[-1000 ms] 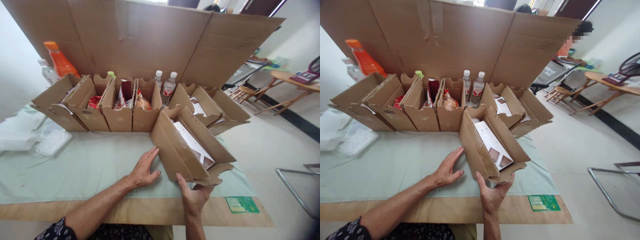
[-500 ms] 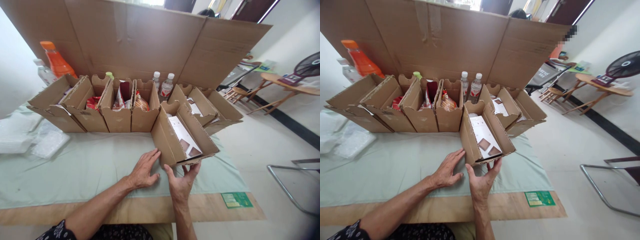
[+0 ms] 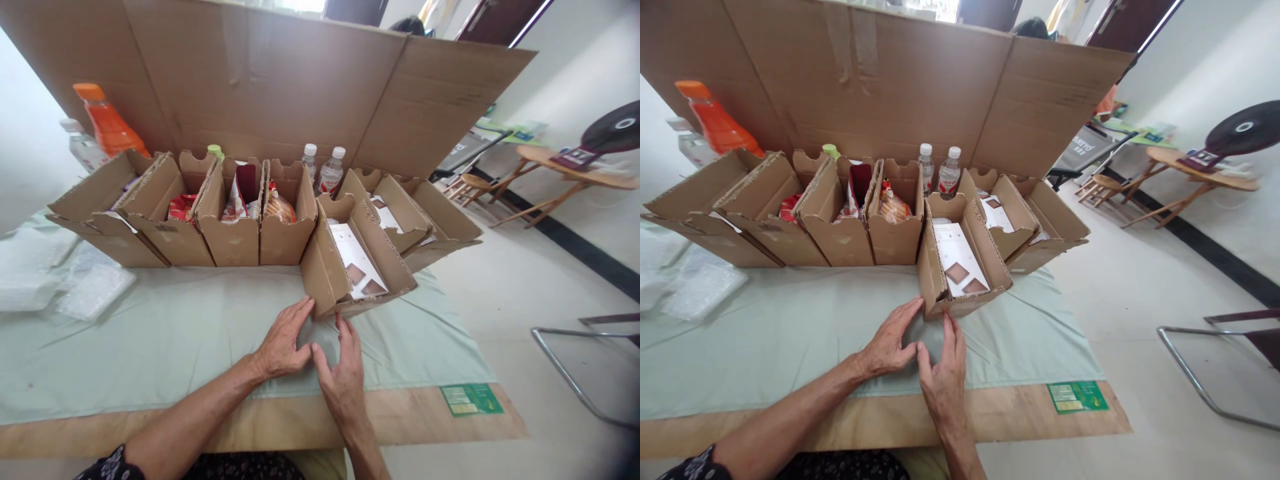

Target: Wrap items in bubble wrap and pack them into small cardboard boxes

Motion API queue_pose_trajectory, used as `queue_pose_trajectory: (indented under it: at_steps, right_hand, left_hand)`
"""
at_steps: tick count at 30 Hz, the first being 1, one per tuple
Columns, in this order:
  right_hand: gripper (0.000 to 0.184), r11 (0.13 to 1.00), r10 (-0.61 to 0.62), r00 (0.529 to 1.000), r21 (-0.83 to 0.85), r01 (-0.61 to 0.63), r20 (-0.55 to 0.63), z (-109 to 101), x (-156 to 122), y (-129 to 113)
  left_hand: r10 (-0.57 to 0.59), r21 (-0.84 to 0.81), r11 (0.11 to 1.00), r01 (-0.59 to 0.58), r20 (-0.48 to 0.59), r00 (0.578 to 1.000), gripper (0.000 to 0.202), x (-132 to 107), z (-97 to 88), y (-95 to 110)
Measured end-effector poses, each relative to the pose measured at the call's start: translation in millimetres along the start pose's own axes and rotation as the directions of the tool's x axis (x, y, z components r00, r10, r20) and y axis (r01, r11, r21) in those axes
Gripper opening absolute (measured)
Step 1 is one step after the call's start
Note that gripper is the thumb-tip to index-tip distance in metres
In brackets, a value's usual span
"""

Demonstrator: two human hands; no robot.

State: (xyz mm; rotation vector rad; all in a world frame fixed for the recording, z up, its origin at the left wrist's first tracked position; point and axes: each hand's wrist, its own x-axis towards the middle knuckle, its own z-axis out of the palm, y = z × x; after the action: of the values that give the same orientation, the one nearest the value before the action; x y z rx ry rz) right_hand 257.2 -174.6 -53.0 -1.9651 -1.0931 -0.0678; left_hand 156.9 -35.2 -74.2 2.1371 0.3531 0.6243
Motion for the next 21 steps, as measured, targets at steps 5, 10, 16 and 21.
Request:
queue_pose_trajectory:
  at_steps: [5,10,16,21]
  right_hand:
    - [0.068,0.999,-0.036,0.988,0.026,0.032,0.152,9,31,14]
    - [0.068,0.998,-0.050,0.963,0.055,0.036,0.264,15,69,24]
    - [0.069,0.995,-0.040,0.936,0.102,0.004,0.350,24,110,28]
    - [0.065,0.995,-0.021,0.924,0.096,-0.017,0.381,16,128,24]
  left_hand:
    - [0.009,0.010,1.000,-0.009,-0.020,1.000,0.084,-1,1.7,-2]
    - [-0.007,-0.008,1.000,0.007,-0.019,1.000,0.088,-2,3.1,-4]
    - [-0.085,-0.043,0.996,0.085,-0.019,0.996,0.093,-1,4.5,-3]
    - [-0.103,-0.049,0.994,0.102,-0.021,0.994,0.090,-1,4.2,1]
